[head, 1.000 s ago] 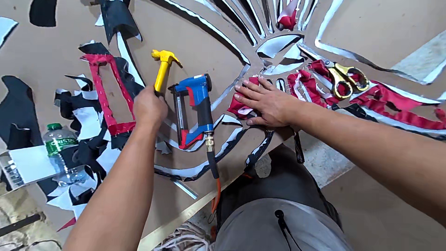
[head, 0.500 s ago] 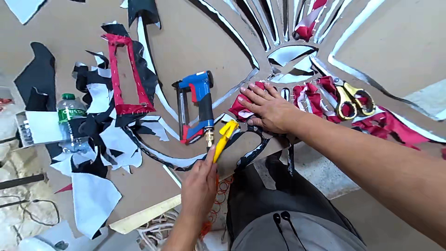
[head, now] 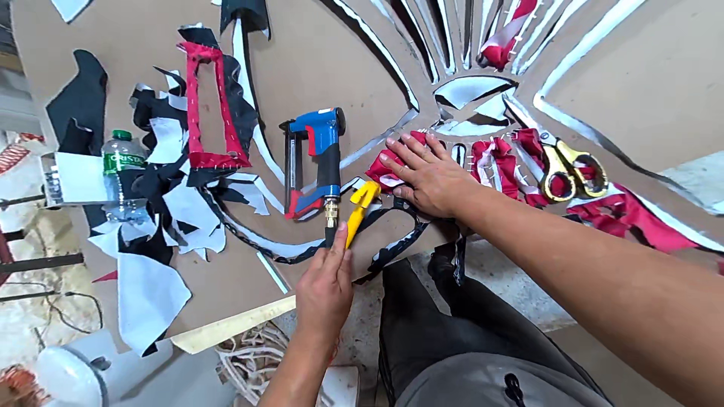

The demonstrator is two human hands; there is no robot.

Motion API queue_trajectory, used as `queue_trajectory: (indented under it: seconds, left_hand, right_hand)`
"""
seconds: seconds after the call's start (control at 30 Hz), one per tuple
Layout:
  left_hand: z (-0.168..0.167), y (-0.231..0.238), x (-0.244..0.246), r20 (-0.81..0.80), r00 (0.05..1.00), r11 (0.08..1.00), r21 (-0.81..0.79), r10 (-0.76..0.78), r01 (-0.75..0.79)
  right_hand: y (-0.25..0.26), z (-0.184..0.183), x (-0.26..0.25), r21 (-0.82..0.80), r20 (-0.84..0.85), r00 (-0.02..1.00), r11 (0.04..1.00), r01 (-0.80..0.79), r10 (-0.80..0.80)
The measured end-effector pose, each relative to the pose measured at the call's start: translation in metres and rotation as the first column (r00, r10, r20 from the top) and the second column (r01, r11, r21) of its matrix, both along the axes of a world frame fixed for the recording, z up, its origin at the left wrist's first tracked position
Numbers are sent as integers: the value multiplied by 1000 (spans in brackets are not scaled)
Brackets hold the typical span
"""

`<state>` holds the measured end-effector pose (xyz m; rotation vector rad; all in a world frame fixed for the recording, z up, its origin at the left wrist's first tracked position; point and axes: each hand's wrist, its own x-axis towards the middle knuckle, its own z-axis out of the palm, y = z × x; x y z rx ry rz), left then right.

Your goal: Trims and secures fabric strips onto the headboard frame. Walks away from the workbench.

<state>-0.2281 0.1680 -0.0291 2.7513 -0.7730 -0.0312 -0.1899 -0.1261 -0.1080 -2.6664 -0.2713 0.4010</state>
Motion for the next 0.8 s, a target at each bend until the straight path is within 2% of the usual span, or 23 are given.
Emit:
queue_trajectory:
  seconds: [0.07, 0.13, 0.2, 0.3, 0.4, 0.43, 0.57, 0.67, 0.8]
  left_hand:
    - [-3, -3, -3, 39, 999, 1000, -10, 3, -3]
    - [-16, -1, -4, -11, 1000, 998, 60, -17, 17]
    - [-5, -7, 3, -37, 999, 998, 67, -8, 10]
    - [11, -11, -4, 60, 997, 999, -13, 44, -43]
    - [-18, -6, -11, 10, 1000, 998, 65, 18, -19]
    - [-17, -3, -13, -16, 1000, 996, 84, 19, -17]
    - [7, -9, -11, 42, 998, 998, -1, 57, -57]
    - [14, -5, -8, 43, 992, 992, -53, 115, -113]
    - [28, 12, 21, 27, 975, 975, 11, 222, -223]
  right_hand:
    - [0, 0, -1, -4, 4, 1000, 1000, 2, -2]
    - [1, -1, 0, 2, -8, 1000, 1000, 0, 0]
    - [2, 1, 0, 7, -17, 1000, 1000, 5, -5]
    - [1, -2, -2, 14, -11, 1000, 1000, 4, -4]
    - [1, -4, 0, 12, 2, 1000, 1000, 16, -16]
    - [4, -3, -2, 12, 3, 1000, 1000, 13, -13]
    - [2, -6, -3, 31, 12, 1000, 999, 9, -9]
    - [-2, -6, 0, 36, 47, 999, 999, 4, -6]
    - [-9, 1, -4, 144, 80, 997, 990, 11, -23]
